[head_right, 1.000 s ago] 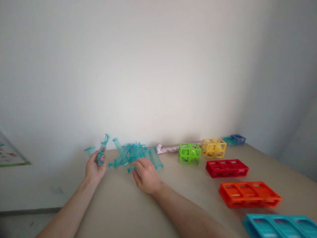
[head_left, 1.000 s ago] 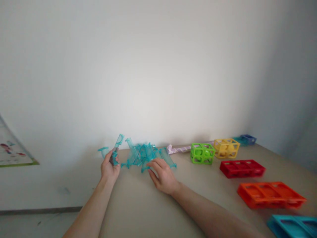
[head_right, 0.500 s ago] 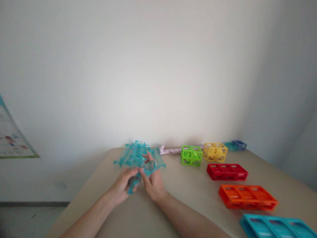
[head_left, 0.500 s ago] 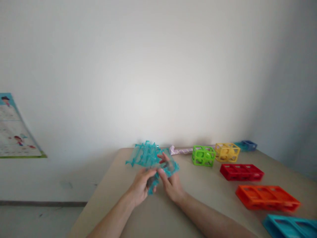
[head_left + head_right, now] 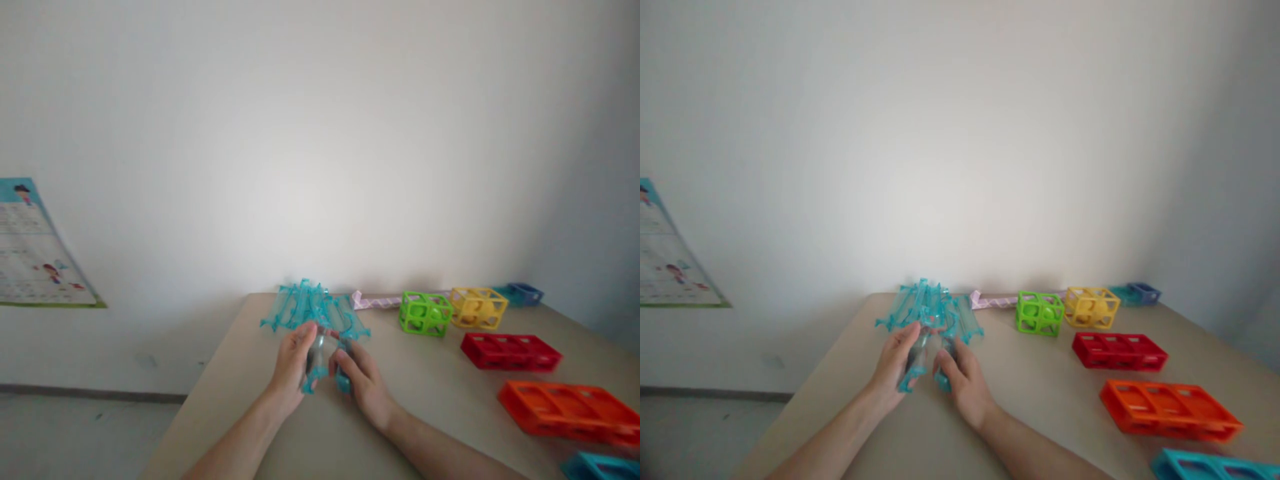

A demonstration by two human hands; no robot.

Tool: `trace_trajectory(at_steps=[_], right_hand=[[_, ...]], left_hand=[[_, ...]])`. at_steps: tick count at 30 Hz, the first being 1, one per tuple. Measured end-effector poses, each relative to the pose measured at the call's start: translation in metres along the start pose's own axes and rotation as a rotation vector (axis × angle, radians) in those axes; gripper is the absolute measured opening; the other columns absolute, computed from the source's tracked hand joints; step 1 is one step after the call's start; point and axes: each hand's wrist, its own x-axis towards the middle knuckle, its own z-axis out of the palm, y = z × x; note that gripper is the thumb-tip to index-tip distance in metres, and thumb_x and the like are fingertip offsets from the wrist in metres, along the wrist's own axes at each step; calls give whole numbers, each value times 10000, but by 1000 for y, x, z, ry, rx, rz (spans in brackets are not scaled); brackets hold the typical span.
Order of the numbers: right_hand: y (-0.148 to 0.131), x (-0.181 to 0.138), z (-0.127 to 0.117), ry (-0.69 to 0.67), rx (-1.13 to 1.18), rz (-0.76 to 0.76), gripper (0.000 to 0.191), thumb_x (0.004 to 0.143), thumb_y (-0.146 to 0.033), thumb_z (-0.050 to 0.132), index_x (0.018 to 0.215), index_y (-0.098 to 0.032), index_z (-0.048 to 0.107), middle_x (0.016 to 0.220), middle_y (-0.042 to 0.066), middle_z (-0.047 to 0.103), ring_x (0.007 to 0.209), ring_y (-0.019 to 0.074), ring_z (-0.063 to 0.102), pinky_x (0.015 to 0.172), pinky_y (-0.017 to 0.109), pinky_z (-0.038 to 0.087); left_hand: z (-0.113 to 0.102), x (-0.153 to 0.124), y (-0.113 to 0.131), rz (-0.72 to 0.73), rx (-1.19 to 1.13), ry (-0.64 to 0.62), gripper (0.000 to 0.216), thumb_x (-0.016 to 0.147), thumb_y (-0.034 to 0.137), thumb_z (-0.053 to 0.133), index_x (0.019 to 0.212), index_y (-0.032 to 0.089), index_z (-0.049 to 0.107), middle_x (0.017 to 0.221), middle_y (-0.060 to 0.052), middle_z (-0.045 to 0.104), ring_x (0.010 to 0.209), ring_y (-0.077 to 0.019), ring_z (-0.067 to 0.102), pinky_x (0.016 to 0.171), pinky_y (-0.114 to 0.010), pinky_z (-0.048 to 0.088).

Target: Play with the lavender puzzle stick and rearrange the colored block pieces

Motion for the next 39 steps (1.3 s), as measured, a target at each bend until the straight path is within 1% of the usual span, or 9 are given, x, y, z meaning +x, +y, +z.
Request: trace_trajectory(at_steps=[3, 7, 15, 19, 23, 27, 30, 33, 39], right_hand=[[4, -3, 3, -160, -6, 75, 336, 866, -507, 521, 925, -179, 570, 601, -42, 497, 477, 97, 453, 447, 210, 394], [7, -3, 4, -172, 51, 148, 416, 868, -546, 484, 1031, -169, 551, 539, -76, 426, 372, 78, 401, 345, 195, 391], [1, -2, 0, -161, 5, 150, 411, 886, -538, 475, 1045, -172, 572, 573, -45, 520, 367, 59, 434, 331, 156, 357], [1, -1, 1, -144, 32, 175, 420, 862, -565, 488, 939, -163, 584, 521, -58, 474, 351, 68, 416, 317, 169, 346], [0, 0, 3, -177, 47, 170, 381, 854, -544, 508, 862, -167, 564, 500, -64, 444, 364, 73, 387, 346, 185, 322], [3, 3, 1, -10, -26, 45, 330, 792, -480, 626, 738, -168, 531, 599, -41, 467, 522, 93, 427, 480, 211, 363], [9, 6, -3, 147, -105, 14, 369, 785, -492, 624, 654, -168, 505, 573, -46, 406, 537, 99, 383, 507, 231, 329], [10, 7, -5, 194, -125, 20, 343, 821, -498, 579, 761, -160, 562, 576, -48, 394, 532, 107, 361, 511, 243, 308], [3, -3, -1, 60, -362, -89, 296, 898, -449, 492, 764, -185, 504, 704, 2, 513, 653, 149, 457, 610, 277, 373]], left_hand=[[1, -3, -2, 117, 91, -106, 312, 757, 436, 673, 906, 163, 656, 688, -2, 635, 616, -113, 594, 608, -207, 490], [1, -8, 1, 360, 375, -170, 249, 845, 382, 575, 942, 167, 656, 995, -68, 635, 960, -193, 587, 879, -277, 452], [-12, -3, 10, 408, 617, -248, 235, 859, 364, 543, 811, 152, 631, 902, -59, 604, 824, -179, 560, 690, -241, 449], [-15, 0, 6, 370, 519, -205, 213, 812, 353, 620, 776, 143, 619, 807, -24, 569, 742, -146, 530, 651, -227, 424], [-15, 1, 2, 314, 345, -141, 234, 803, 354, 640, 921, 152, 627, 812, -15, 595, 795, -150, 563, 710, -236, 442], [-17, 6, 2, 277, 216, -24, 254, 780, 349, 665, 939, 156, 620, 817, -17, 622, 770, -136, 588, 702, -233, 469], [-19, 11, 0, 239, 117, 94, 259, 722, 370, 709, 783, 165, 563, 653, 38, 543, 530, -87, 501, 497, -204, 437], [-20, 14, -3, 210, 155, 167, 311, 698, 396, 714, 670, 179, 493, 548, 81, 431, 435, -69, 402, 400, -185, 373], [-14, 8, -5, 208, 392, 27, 199, 758, 355, 656, 770, 163, 605, 734, 2, 636, 699, -139, 584, 652, -229, 462]])
